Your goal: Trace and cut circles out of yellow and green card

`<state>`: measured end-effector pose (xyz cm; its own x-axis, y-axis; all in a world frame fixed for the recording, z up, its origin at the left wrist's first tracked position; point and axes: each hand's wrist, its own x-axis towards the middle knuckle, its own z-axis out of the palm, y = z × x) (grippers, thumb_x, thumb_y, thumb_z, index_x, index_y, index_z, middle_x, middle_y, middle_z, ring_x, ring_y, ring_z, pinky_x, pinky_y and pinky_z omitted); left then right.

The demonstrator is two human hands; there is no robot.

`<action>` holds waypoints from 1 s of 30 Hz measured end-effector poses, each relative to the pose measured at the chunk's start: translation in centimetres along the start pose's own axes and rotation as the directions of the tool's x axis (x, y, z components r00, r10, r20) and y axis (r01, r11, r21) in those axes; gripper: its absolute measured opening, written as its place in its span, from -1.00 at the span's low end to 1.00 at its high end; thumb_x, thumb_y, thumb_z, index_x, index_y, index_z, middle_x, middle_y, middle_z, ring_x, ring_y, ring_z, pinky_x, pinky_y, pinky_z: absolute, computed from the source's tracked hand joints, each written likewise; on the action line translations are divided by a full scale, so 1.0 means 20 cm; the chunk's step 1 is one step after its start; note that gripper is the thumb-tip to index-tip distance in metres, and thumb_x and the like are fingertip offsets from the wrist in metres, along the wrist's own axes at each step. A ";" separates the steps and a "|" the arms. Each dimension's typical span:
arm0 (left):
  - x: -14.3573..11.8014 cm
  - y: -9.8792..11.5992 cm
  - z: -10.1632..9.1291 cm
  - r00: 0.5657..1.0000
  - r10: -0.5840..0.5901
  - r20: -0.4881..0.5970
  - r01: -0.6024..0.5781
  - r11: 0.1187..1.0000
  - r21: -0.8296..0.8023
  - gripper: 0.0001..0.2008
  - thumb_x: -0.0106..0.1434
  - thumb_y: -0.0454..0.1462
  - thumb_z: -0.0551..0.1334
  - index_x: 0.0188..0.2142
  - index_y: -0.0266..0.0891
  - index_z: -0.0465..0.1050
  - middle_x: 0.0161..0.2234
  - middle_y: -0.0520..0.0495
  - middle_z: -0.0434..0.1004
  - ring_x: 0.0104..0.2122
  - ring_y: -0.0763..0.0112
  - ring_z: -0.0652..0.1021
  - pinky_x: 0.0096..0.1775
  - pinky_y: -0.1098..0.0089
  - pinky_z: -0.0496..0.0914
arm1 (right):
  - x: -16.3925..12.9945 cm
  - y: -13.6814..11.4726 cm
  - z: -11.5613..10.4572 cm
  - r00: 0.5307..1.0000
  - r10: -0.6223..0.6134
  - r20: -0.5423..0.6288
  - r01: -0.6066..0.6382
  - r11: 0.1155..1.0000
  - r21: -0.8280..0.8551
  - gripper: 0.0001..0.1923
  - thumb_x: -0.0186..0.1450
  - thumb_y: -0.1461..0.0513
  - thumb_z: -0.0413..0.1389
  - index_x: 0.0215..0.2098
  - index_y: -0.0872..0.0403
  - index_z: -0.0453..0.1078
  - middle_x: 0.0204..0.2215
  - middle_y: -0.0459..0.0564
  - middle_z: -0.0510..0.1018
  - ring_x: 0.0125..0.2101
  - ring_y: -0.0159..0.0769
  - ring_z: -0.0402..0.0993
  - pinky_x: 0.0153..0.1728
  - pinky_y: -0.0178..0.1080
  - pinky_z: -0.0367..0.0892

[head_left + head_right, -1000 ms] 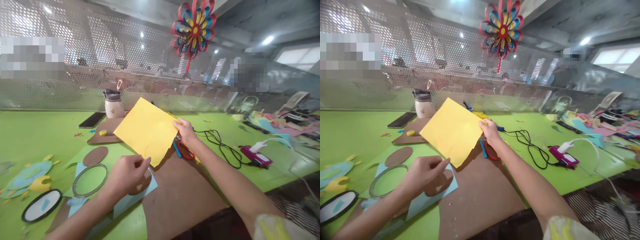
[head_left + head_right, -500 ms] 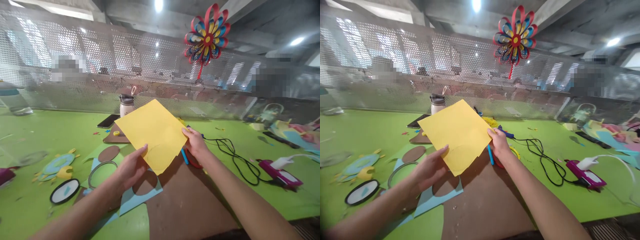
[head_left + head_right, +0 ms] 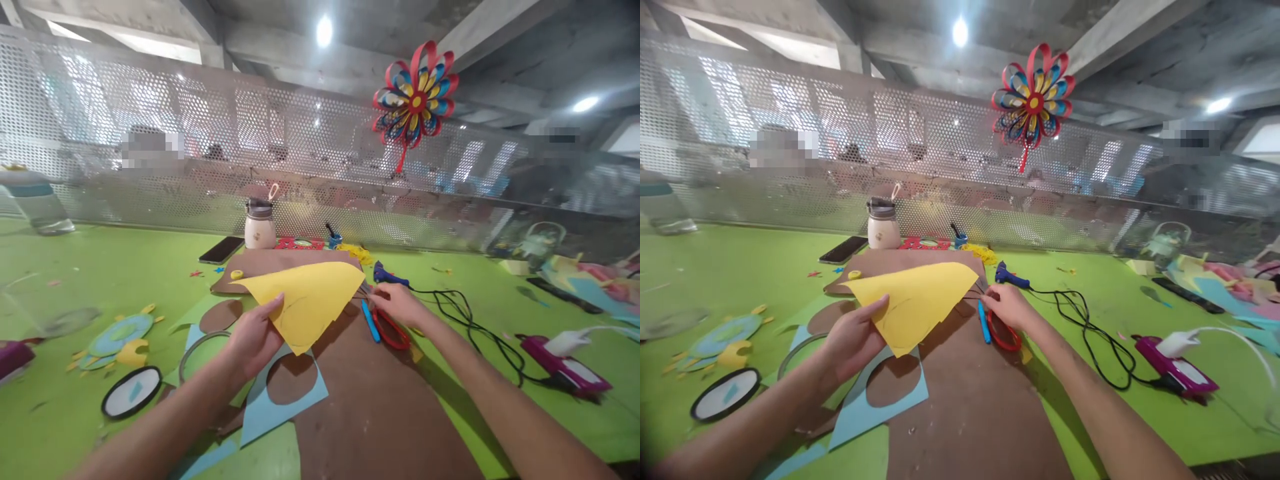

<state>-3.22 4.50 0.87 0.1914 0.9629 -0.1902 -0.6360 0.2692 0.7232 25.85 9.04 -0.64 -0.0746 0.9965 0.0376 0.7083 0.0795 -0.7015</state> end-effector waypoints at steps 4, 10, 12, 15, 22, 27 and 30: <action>0.00 -0.01 0.00 1.000 0.012 -0.007 -0.012 1.000 0.013 -0.70 0.31 -0.36 0.14 0.00 -0.42 0.43 -0.04 -0.29 0.58 -0.02 0.08 0.56 0.03 0.14 0.47 | -0.07 0.03 -0.03 0.999 -0.025 0.029 0.033 0.948 -0.317 -0.79 0.38 0.17 0.10 -0.08 0.11 0.42 -0.10 0.03 0.53 -0.17 -0.21 0.50 -0.14 -0.06 0.44; 0.01 -0.01 -0.01 0.997 0.052 -0.051 -0.048 0.996 0.079 -0.73 0.28 -0.37 0.17 -0.03 -0.39 0.46 -0.07 -0.26 0.60 -0.10 0.10 0.60 -0.04 0.17 0.52 | -0.11 0.05 -0.10 0.999 -0.014 0.038 0.032 0.843 -0.537 -0.73 0.39 0.13 0.07 -0.03 0.10 0.39 -0.07 0.05 0.51 -0.14 -0.19 0.49 -0.11 -0.03 0.42; 0.02 -0.01 -0.02 0.995 0.080 -0.061 -0.074 0.993 0.093 -0.73 0.27 -0.37 0.19 -0.04 -0.37 0.47 -0.05 -0.25 0.59 -0.12 0.12 0.61 -0.06 0.19 0.54 | -0.11 0.07 -0.11 0.996 -0.006 0.086 0.054 0.816 -0.575 -0.73 0.39 0.14 0.09 -0.01 0.10 0.39 -0.05 0.06 0.50 -0.13 -0.18 0.49 -0.10 -0.02 0.42; 0.03 -0.01 -0.02 0.994 0.091 -0.060 -0.085 0.992 0.092 -0.74 0.26 -0.37 0.20 -0.05 -0.34 0.48 -0.03 -0.22 0.58 -0.11 0.13 0.60 -0.09 0.21 0.55 | -0.12 0.08 -0.10 0.988 0.014 0.154 0.084 0.788 -0.610 -0.71 0.38 0.17 0.11 0.04 0.08 0.36 -0.02 0.06 0.49 -0.12 -0.17 0.49 -0.11 -0.02 0.43; 0.02 -0.01 -0.02 0.991 0.128 -0.038 -0.125 0.990 0.067 -0.71 0.27 -0.39 0.18 -0.02 -0.31 0.47 -0.04 -0.18 0.60 -0.12 0.16 0.61 -0.12 0.23 0.57 | -0.10 0.11 -0.07 0.994 0.086 0.071 -0.016 0.737 -0.676 -0.63 0.36 0.18 0.12 0.11 0.08 0.30 0.09 0.10 0.40 0.00 -0.07 0.41 -0.03 0.07 0.37; 0.02 -0.01 -0.02 0.987 0.158 -0.039 -0.157 0.987 0.048 -0.69 0.29 -0.39 0.15 0.02 -0.31 0.44 -0.02 -0.20 0.58 -0.09 0.16 0.60 -0.10 0.26 0.55 | -0.09 0.14 -0.08 0.981 0.183 0.066 -0.098 0.756 -0.647 -0.64 0.37 0.18 0.11 0.11 0.09 0.30 0.04 0.09 0.43 -0.08 -0.12 0.47 -0.11 0.01 0.44; 0.02 -0.02 -0.02 0.988 0.150 -0.045 -0.147 0.987 0.060 -0.71 0.30 -0.39 0.14 0.00 -0.38 0.45 -0.03 -0.27 0.58 -0.12 0.11 0.61 -0.13 0.21 0.57 | -0.08 0.17 -0.08 0.975 0.206 0.082 -0.116 0.791 -0.601 -0.64 0.37 0.19 0.12 0.11 0.09 0.30 0.04 0.09 0.43 -0.08 -0.13 0.47 -0.12 0.00 0.44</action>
<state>-3.13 4.70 0.26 0.0603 0.9922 -0.1094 -0.6113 0.1234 0.7817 29.47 7.81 -1.95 0.0153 0.9860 -0.1659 0.9907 -0.0374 -0.1310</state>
